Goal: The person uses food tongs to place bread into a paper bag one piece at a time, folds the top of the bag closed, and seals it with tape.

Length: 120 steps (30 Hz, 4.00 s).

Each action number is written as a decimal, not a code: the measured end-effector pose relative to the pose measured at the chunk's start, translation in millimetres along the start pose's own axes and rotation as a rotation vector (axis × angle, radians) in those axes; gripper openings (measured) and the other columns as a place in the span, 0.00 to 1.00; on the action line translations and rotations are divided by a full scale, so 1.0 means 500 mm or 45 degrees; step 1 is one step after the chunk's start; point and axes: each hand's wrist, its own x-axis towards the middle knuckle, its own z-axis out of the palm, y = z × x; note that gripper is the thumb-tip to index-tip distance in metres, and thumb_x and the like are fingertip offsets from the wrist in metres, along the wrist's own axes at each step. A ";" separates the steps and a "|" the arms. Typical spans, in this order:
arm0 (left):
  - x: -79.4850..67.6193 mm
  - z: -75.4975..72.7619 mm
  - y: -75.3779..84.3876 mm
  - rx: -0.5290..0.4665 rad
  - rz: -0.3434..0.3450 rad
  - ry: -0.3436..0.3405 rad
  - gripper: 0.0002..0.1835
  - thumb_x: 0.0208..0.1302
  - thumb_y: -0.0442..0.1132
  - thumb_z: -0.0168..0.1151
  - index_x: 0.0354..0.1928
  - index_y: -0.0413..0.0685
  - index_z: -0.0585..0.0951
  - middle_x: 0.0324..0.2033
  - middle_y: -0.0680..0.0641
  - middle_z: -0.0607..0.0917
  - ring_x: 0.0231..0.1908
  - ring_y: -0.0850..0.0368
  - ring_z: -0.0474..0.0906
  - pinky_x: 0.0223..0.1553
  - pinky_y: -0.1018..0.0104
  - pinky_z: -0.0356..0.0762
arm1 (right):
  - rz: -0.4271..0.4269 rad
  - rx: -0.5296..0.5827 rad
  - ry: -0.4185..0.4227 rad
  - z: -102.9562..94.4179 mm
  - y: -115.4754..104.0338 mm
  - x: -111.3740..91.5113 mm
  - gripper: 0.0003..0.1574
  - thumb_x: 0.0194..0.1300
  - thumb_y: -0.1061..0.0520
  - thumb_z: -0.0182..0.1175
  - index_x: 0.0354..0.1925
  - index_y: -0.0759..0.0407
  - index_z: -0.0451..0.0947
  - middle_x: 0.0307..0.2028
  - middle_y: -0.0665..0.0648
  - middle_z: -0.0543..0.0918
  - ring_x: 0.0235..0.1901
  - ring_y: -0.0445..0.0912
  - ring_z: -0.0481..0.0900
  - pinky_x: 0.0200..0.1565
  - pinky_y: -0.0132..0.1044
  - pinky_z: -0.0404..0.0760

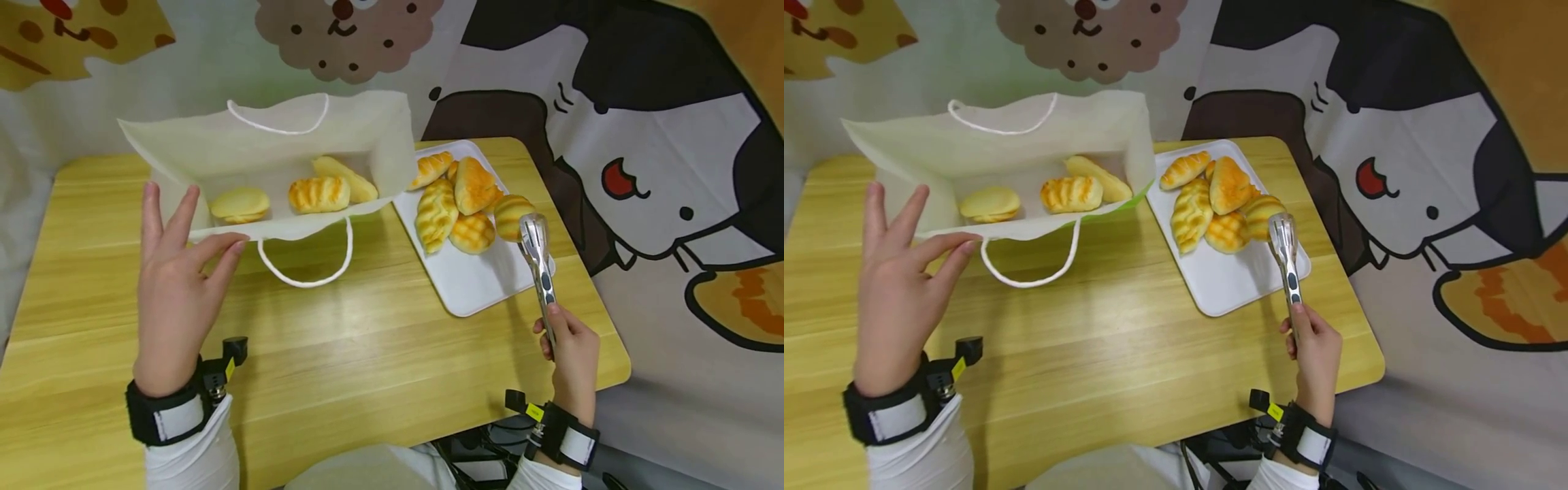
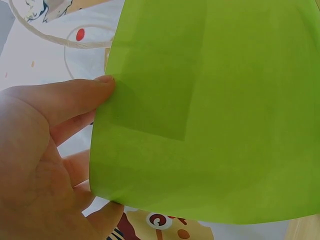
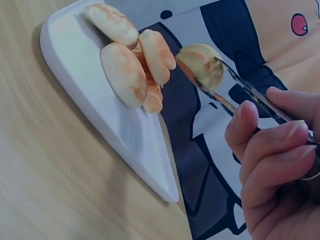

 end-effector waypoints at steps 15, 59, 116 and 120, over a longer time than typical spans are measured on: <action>0.000 0.000 -0.001 -0.002 -0.004 0.004 0.07 0.59 0.32 0.71 0.38 0.35 0.89 0.69 0.32 0.70 0.79 0.42 0.43 0.80 0.51 0.43 | -0.199 0.231 0.077 0.009 -0.033 -0.010 0.21 0.67 0.45 0.65 0.41 0.64 0.83 0.19 0.53 0.79 0.11 0.43 0.65 0.13 0.30 0.64; -0.003 -0.005 -0.008 0.007 0.023 -0.018 0.07 0.59 0.33 0.72 0.38 0.36 0.89 0.72 0.34 0.67 0.79 0.42 0.42 0.79 0.46 0.44 | -1.260 -0.783 -0.655 0.128 -0.330 -0.049 0.12 0.71 0.56 0.62 0.51 0.56 0.84 0.22 0.48 0.76 0.15 0.38 0.65 0.17 0.32 0.60; -0.011 -0.022 -0.005 0.041 0.142 0.004 0.06 0.54 0.33 0.75 0.35 0.40 0.90 0.69 0.32 0.70 0.78 0.36 0.45 0.77 0.43 0.50 | -1.747 -1.643 -1.227 0.490 -0.552 -0.135 0.29 0.71 0.47 0.61 0.16 0.49 0.61 0.16 0.47 0.54 0.18 0.42 0.54 0.26 0.34 0.54; -0.010 -0.019 0.000 0.038 0.149 -0.006 0.06 0.55 0.33 0.75 0.35 0.40 0.90 0.69 0.32 0.70 0.78 0.38 0.44 0.77 0.43 0.50 | -1.711 -1.641 -1.223 0.489 -0.546 -0.131 0.28 0.71 0.46 0.61 0.16 0.49 0.63 0.16 0.47 0.55 0.18 0.41 0.55 0.26 0.34 0.55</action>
